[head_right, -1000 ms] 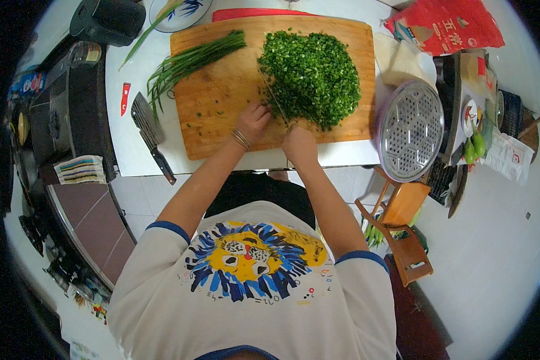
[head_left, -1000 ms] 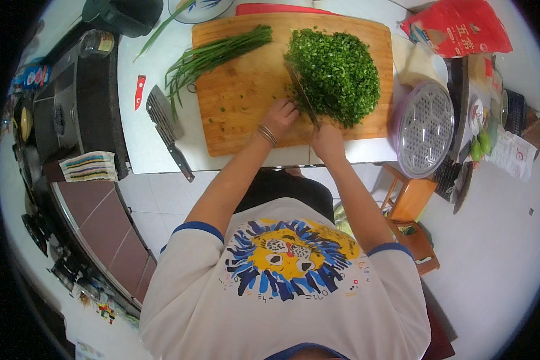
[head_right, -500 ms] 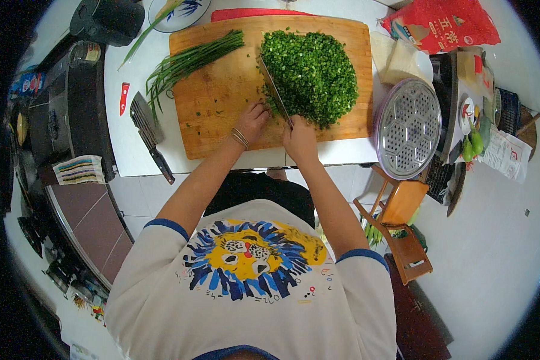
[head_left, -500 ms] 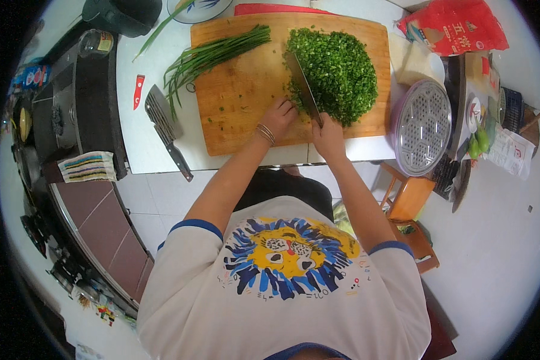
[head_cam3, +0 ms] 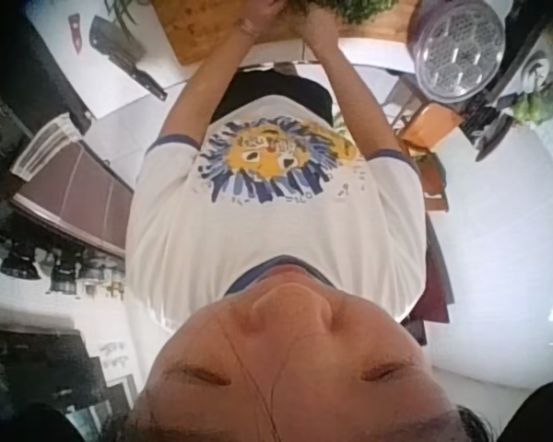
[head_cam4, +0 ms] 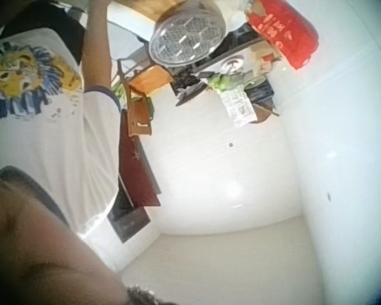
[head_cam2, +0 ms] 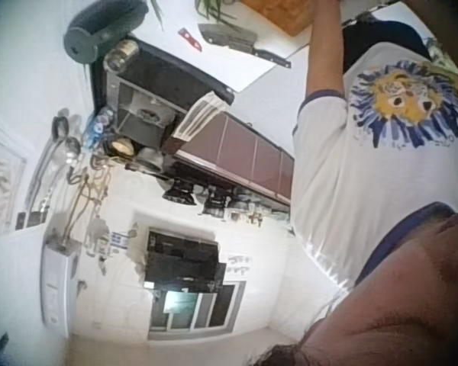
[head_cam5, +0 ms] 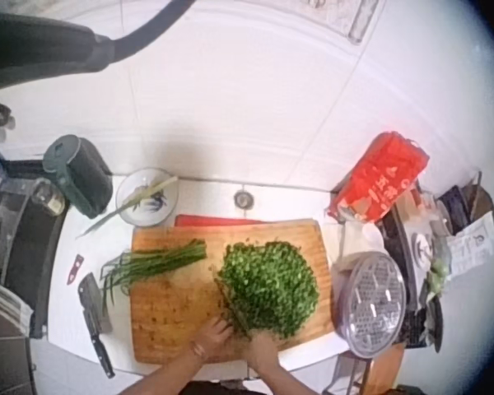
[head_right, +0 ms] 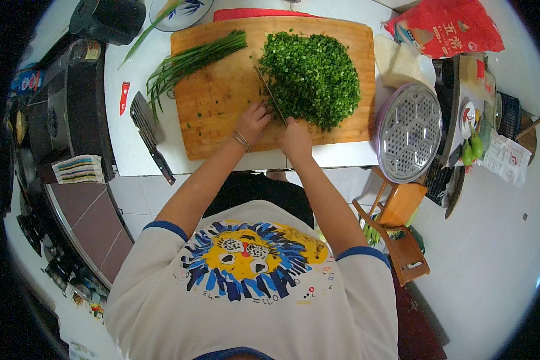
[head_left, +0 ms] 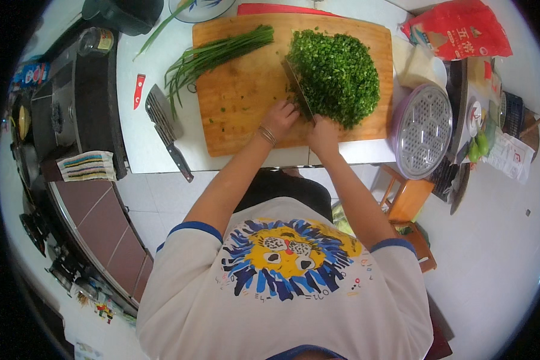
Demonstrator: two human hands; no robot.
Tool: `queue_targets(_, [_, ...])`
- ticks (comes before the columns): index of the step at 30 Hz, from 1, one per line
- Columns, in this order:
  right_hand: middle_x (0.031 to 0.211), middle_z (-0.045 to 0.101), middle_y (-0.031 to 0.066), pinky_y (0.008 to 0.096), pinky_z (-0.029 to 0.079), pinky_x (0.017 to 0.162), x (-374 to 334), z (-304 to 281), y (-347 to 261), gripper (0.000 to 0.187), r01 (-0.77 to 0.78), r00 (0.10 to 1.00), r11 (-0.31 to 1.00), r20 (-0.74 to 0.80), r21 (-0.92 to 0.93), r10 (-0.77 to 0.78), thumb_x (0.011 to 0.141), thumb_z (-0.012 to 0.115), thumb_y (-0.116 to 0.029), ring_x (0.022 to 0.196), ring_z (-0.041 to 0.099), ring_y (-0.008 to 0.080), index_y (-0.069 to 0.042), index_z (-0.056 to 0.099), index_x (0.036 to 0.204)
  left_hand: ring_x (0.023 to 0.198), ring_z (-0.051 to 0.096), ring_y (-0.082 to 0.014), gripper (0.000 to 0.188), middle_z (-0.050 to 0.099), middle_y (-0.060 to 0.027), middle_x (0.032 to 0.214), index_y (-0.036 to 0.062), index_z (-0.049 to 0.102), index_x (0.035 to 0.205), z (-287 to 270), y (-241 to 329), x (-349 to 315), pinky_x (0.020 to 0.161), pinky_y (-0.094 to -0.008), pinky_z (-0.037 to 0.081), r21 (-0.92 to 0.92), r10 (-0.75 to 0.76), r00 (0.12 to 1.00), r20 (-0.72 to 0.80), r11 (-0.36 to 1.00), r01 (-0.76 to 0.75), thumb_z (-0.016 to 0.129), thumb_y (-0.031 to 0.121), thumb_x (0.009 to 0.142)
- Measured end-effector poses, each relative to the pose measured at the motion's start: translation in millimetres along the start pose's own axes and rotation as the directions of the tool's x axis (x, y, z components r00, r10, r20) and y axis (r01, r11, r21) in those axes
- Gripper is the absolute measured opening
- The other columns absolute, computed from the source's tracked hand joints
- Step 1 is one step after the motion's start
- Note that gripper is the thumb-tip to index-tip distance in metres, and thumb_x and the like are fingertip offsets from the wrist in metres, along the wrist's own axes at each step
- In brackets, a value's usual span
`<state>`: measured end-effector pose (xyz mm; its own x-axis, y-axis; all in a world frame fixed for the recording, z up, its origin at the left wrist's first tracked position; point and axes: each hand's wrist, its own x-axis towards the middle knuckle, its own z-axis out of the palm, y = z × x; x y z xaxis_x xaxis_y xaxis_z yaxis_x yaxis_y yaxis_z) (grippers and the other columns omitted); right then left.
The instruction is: The person chops green onions on a wooden cutting board using a cleaver. They repeatedly gather the chopped pieces into a pile and continue chopping more green onions from a bundle held in the left hand.
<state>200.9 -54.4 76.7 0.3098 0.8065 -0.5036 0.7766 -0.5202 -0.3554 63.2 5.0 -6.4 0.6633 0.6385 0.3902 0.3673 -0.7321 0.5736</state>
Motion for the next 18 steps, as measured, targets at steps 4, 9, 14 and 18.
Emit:
queue_targets(4, [0.076,0.061,0.0255,0.0507,0.047,0.066,5.7,6.4,-1.9,0.017,0.077,0.992,0.983,-0.114,0.165,-0.058,0.083,0.052,-0.016,0.074,0.059,0.0438,-0.002,0.055,0.092,0.088,0.055,-0.0307,0.018,0.059,-0.0131,0.093,0.0013,0.061,0.081,-2.0,2.2,2.3,0.073,-0.0378,0.050,0.003,0.044,0.990,-0.134,0.999,-0.044,0.062,0.003,0.063])
queue_targets(9, [0.072,0.060,0.0258,0.0513,0.047,0.063,-15.3,-5.2,5.4,0.019,0.089,0.985,0.982,-0.159,0.169,-0.062,0.084,0.052,-0.018,0.070,0.059,0.0440,0.000,0.057,0.088,0.089,0.055,-0.0339,0.017,0.058,-0.0161,0.094,-0.0001,0.059,0.080,1.2,-0.5,-0.5,0.070,-0.0408,0.050,-0.075,-0.021,0.994,-0.111,0.997,0.013,0.066,0.002,0.065])
queue_targets(14, [0.072,0.060,0.0266,0.0516,0.047,0.065,-33.4,-12.2,-0.3,0.020,0.002,0.998,0.999,-0.060,0.032,0.000,0.084,0.052,-0.017,0.070,0.060,0.0437,0.001,0.058,0.088,0.086,0.053,-0.0316,0.020,0.056,-0.0148,0.094,0.0000,0.060,0.082,-4.9,5.7,1.9,0.072,-0.0382,0.049,-0.071,-0.089,0.991,-0.099,0.994,0.082,0.062,0.000,0.062])
queue_targets(18, [0.076,0.061,0.0272,0.0520,0.047,0.067,-31.6,-2.7,6.0,0.020,-0.004,0.999,1.000,-0.033,0.023,0.004,0.083,0.050,-0.016,0.073,0.060,0.0435,0.001,0.058,0.090,0.085,0.053,-0.0317,0.020,0.055,-0.0145,0.091,0.0001,0.060,0.081,-4.7,2.5,-0.5,0.072,-0.0376,0.049,-0.030,-0.064,0.992,-0.107,0.998,0.061,0.062,0.000,0.062])
